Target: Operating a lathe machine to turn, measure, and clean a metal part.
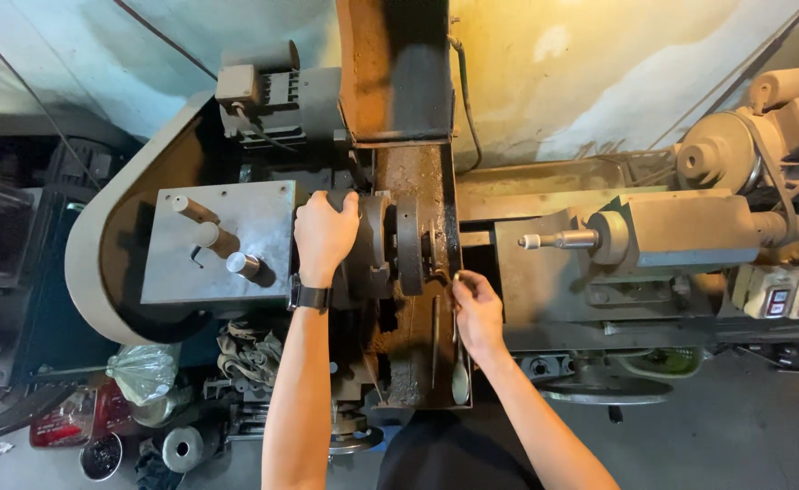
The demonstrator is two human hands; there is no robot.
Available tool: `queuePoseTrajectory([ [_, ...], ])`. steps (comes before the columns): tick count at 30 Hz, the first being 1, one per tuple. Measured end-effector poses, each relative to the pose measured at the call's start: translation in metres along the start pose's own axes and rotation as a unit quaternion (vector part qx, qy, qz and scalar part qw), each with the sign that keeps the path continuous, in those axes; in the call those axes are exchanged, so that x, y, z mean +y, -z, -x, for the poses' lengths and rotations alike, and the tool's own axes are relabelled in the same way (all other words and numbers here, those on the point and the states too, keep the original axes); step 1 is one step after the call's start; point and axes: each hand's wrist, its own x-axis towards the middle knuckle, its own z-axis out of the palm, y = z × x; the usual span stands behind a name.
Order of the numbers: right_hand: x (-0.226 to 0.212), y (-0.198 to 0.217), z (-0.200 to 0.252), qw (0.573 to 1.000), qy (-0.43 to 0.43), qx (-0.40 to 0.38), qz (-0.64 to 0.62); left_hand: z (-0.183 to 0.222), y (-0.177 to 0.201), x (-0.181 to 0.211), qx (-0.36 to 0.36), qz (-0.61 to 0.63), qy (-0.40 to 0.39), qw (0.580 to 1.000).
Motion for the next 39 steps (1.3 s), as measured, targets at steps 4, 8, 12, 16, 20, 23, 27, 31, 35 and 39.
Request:
queuePoseTrajectory([
  [4,-0.005,-0.016,-0.017,1.0,-0.01,-0.011,-0.021,-0.002,-0.002,-0.002,-0.005,-0.011,0.008,1.0],
  [8,0.007,-0.016,-0.027,1.0,-0.008,-0.027,0.007,-0.001,0.0,-0.001,-0.005,-0.002,0.004,1.0],
  [12,0.045,0.044,-0.048,0.996,-0.021,-0.031,0.081,-0.002,-0.002,-0.003,0.001,-0.001,0.0,1.0],
  [16,0.002,-0.01,-0.032,0.997,-0.056,-0.052,0.031,-0.001,-0.002,-0.002,-0.002,-0.008,0.003,1.0],
  [20,0.009,-0.006,-0.035,0.996,-0.022,-0.075,0.053,0.0,0.001,0.0,0.005,0.007,0.0,1.0],
  [23,0.003,-0.02,-0.028,0.996,-0.015,-0.034,0.078,-0.001,0.0,0.0,0.005,0.007,0.001,1.0],
  [27,0.009,-0.018,-0.028,0.995,-0.002,-0.007,0.098,0.0,0.001,0.002,0.004,0.001,0.002,1.0],
  [31,0.027,0.002,-0.034,0.997,-0.017,-0.006,0.074,0.001,0.004,0.004,-0.003,0.014,0.01,1.0],
  [35,0.016,-0.009,-0.027,1.0,0.012,-0.013,0.006,-0.003,-0.008,-0.007,0.018,-0.001,-0.014,1.0],
  [39,-0.004,-0.015,-0.012,0.999,0.031,0.017,-0.011,0.006,-0.014,-0.014,0.057,0.003,-0.052,0.997],
])
